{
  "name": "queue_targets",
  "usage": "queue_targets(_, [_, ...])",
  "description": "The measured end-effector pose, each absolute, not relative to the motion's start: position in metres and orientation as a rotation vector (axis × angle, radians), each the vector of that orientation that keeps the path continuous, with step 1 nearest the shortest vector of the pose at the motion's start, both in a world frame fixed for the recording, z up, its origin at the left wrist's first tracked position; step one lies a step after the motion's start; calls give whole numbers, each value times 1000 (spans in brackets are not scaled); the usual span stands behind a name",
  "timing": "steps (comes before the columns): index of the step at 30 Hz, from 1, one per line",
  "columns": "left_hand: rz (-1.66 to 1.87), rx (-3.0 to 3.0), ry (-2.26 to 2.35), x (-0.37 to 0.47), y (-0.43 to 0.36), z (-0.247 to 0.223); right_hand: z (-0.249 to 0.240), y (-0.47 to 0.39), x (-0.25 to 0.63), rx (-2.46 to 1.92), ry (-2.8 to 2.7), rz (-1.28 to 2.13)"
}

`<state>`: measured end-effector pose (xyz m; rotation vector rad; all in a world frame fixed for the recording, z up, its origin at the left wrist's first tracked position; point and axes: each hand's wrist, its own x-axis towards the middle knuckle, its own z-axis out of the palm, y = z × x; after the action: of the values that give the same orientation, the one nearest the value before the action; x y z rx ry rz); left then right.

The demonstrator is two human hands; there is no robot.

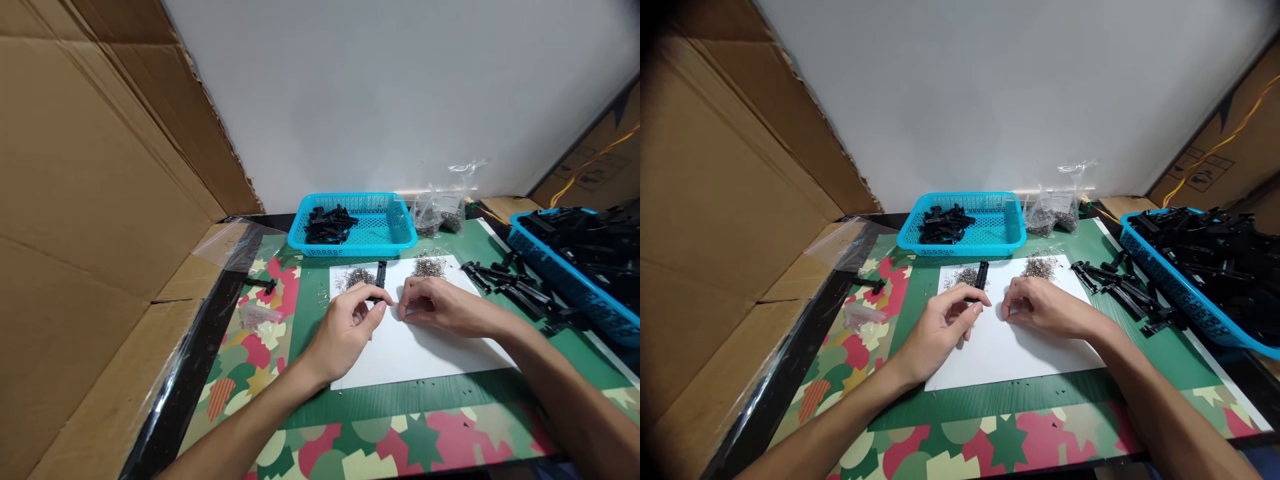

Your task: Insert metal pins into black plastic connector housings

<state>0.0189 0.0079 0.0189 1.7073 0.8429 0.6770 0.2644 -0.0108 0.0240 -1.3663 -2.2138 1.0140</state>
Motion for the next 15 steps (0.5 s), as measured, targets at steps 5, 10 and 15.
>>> queue_targets(5, [675,1699,891,18,9,21,24,-16,261,-1402,-2262,1002])
queue_targets(10, [688,1728,912,17,10,19,28,-19,262,-1496,-2202,1084])
queue_targets(15, [707,1748,935,18,12,19,25,-15,264,-1553,-2131,993])
